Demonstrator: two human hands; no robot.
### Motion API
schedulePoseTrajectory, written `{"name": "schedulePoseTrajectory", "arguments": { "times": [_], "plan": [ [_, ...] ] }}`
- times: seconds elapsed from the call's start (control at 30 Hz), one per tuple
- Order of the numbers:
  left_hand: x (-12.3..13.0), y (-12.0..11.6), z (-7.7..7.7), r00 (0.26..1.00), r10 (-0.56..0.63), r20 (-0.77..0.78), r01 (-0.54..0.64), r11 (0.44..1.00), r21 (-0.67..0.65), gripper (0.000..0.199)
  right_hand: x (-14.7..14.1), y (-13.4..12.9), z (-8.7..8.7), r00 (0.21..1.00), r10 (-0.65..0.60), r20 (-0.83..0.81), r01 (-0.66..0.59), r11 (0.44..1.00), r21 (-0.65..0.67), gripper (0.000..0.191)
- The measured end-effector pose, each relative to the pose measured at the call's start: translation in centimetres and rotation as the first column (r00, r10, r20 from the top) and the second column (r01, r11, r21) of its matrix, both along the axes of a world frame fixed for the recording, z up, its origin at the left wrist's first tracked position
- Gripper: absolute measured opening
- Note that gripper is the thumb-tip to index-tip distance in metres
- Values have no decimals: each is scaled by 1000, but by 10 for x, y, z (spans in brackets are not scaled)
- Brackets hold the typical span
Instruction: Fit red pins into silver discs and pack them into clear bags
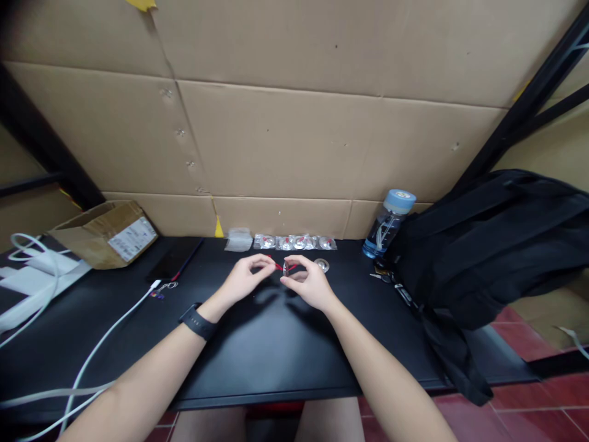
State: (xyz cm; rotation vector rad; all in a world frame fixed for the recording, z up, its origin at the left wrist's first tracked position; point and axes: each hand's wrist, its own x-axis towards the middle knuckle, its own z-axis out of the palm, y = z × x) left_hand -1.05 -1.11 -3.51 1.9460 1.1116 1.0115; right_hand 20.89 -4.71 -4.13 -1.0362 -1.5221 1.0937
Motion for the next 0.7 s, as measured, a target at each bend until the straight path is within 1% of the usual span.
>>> {"name": "schedulePoseTrajectory", "arguments": {
  "times": [0.03, 0.07, 0.1, 0.13, 0.17, 0.2, 0.23, 0.3, 0.37, 0.5, 0.6, 0.7],
  "plan": [
    [-9, 5, 2, 993, 96, -72, -92, 994, 68, 25, 1, 0, 1, 1000, -21, 6, 21, 1000, 7, 53],
    [-19, 11, 2, 959, 220, -181, -192, 968, 159, 25, 2, 1, 2, 999, -35, 10, 35, 999, 9, 53],
    [-29, 17, 2, 903, 324, -282, -259, 934, 245, 24, 3, 1, 3, 999, -41, 11, 41, 999, 8, 53],
    [-39, 22, 0, 844, 391, -366, -289, 908, 303, 23, 4, 1, 4, 999, -41, 9, 41, 999, 5, 53],
    [-48, 27, -3, 793, 433, -429, -308, 892, 332, 22, 4, 1, 4, 999, -38, 7, 38, 999, 2, 53],
    [-55, 31, -7, 756, 449, -477, -314, 887, 337, 24, 4, 0, 4, 999, -35, 5, 35, 999, 1, 53],
    [-61, 35, -11, 738, 434, -516, -302, 897, 323, 28, 3, 0, 4, 999, -32, 4, 32, 999, 1, 52],
    [-67, 39, -17, 731, 388, -561, -275, 920, 279, 36, 2, -1, 4, 1000, -26, 5, 26, 1000, 2, 51],
    [-69, 42, -21, 734, 377, -565, -266, 925, 271, 39, 1, -2, 5, 1000, -23, 5, 23, 1000, 2, 51],
    [-68, 43, -20, 717, 439, -541, -293, 894, 338, 30, 1, -3, 6, 1000, -21, 4, 21, 1000, 0, 50],
    [-66, 42, -19, 702, 415, -578, -261, 906, 332, 29, 3, -2, 5, 1000, -20, 10, 20, 1000, 0, 50],
    [-63, 40, -17, 709, 398, -582, -244, 913, 328, 34, 4, -2, 5, 1000, -21, 21, 21, 1000, 2, 50]
  ]
}}
